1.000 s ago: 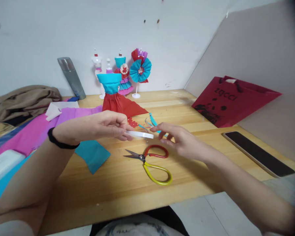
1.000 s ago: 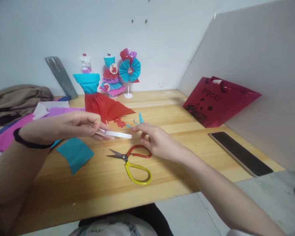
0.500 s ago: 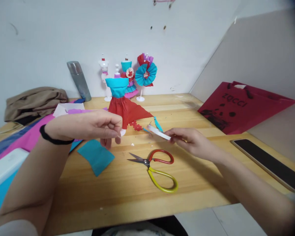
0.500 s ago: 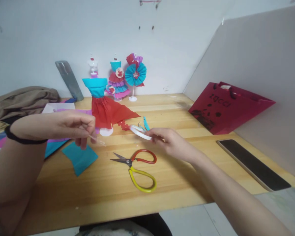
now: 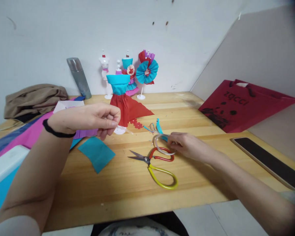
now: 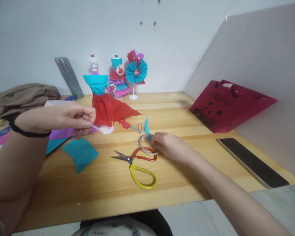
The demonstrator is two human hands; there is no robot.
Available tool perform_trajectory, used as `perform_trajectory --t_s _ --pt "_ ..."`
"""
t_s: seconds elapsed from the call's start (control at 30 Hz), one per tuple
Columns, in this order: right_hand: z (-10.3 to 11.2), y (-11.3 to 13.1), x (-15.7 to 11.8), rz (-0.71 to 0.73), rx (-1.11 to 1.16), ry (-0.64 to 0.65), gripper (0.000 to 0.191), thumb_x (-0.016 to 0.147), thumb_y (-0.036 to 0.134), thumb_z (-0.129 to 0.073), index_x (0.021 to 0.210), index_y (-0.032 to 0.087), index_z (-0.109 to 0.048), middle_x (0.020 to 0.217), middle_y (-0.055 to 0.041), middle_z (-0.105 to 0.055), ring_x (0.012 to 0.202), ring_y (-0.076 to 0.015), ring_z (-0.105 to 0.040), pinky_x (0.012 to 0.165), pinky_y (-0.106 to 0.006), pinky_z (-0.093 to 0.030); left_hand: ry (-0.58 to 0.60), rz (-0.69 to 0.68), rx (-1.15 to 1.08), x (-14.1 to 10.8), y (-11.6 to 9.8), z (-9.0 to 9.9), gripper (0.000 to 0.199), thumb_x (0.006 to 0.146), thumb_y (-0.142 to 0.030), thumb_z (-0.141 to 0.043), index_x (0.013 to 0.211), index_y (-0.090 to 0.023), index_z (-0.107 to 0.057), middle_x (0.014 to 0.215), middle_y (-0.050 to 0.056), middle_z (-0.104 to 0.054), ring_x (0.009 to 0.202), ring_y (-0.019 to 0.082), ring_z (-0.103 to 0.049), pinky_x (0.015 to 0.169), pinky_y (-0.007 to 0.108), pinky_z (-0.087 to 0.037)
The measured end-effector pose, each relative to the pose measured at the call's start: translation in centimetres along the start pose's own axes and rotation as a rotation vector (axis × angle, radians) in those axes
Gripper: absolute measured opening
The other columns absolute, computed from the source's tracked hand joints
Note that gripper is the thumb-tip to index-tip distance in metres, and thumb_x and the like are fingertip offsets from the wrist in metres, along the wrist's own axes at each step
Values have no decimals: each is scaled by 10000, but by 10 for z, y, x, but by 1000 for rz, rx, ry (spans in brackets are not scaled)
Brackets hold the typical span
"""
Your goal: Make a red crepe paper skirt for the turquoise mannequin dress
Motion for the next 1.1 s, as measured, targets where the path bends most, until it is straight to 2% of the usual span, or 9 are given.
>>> perform_trajectory --t_s 0.1,0.2,0.3,0.37,0.5,0.63,0.73,0.9,1.1 --pt "2 -2 0 -37 15 -68 117 827 166 -587 760 191 -680 805 -76 -689 647 -179 -605 621 -291 -407 -22 21 -35 1 0 -1 275 753 -329 -756 642 -205 -537 578 6 -606 512 147 -600 457 208 -456" --pt "8 2 0 -59 167 -177 148 867 274 -589 785 195 -684 747 -63 -688 644 -184 -597 622 -302 -423 -40 48 -92 3 -1 -5 284 706 -321 -788 606 -206 -549 560 5 -584 486 145 -581 437 209 -432" --pt "18 23 3 -53 392 -298 241 885 406 -611 791 199 -690 715 -47 -680 636 -177 -575 612 -307 -429 -57 62 -145 7 -3 -11 280 667 -301 -825 579 -203 -578 544 4 -575 462 141 -563 424 206 -413" --pt "24 46 9 -18 549 -357 241 855 428 -662 773 203 -694 715 -38 -669 662 -174 -580 634 -310 -440 -69 65 -170 9 -4 -15 277 640 -283 -845 564 -204 -591 521 -5 -571 440 133 -543 416 202 -401" --pt "29 89 26 26 804 -273 252 750 441 -779 802 206 -705 746 -28 -657 663 -160 -565 611 -298 -437 -106 50 -199 11 -6 -20 266 617 -262 -854 553 -207 -602 493 -16 -563 423 130 -535 416 198 -401" --pt "26 112 41 20 979 -168 262 746 444 -750 773 187 -702 681 -6 -626 599 -120 -493 556 -275 -363 -124 12 -212 10 -7 -20 235 665 -274 -818 570 -206 -614 521 7 -591 439 143 -563 420 207 -410" --pt "23 117 48 -15 1074 -182 246 715 418 -750 729 185 -674 623 23 -594 538 -92 -432 530 -269 -331 -158 14 -223 9 -8 -20 215 678 -256 -795 581 -205 -611 534 4 -607 434 135 -565 413 200 -397" --pt "25 118 58 -59 1084 -317 246 688 405 -738 643 193 -620 518 70 -472 489 -71 -343 503 -259 -281 -186 -17 -179 8 -9 -21 173 721 -268 -740 630 -211 -604 565 9 -631 448 144 -593 404 203 -397" --pt "37 121 58 41 955 -304 221 698 355 -719 614 193 -595 557 43 -499 530 -81 -380 507 -251 -280 -265 79 -44 -1 -14 -15 85 722 -263 -734 673 -206 -694 526 -8 -621 435 118 -566 411 189 -398"
Point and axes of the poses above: each hand's wrist, its own x-axis towards the middle knuckle, its own z-axis out of the back of the hand, y = z × x, the point moved 1 cm from there along x, towards the middle knuckle
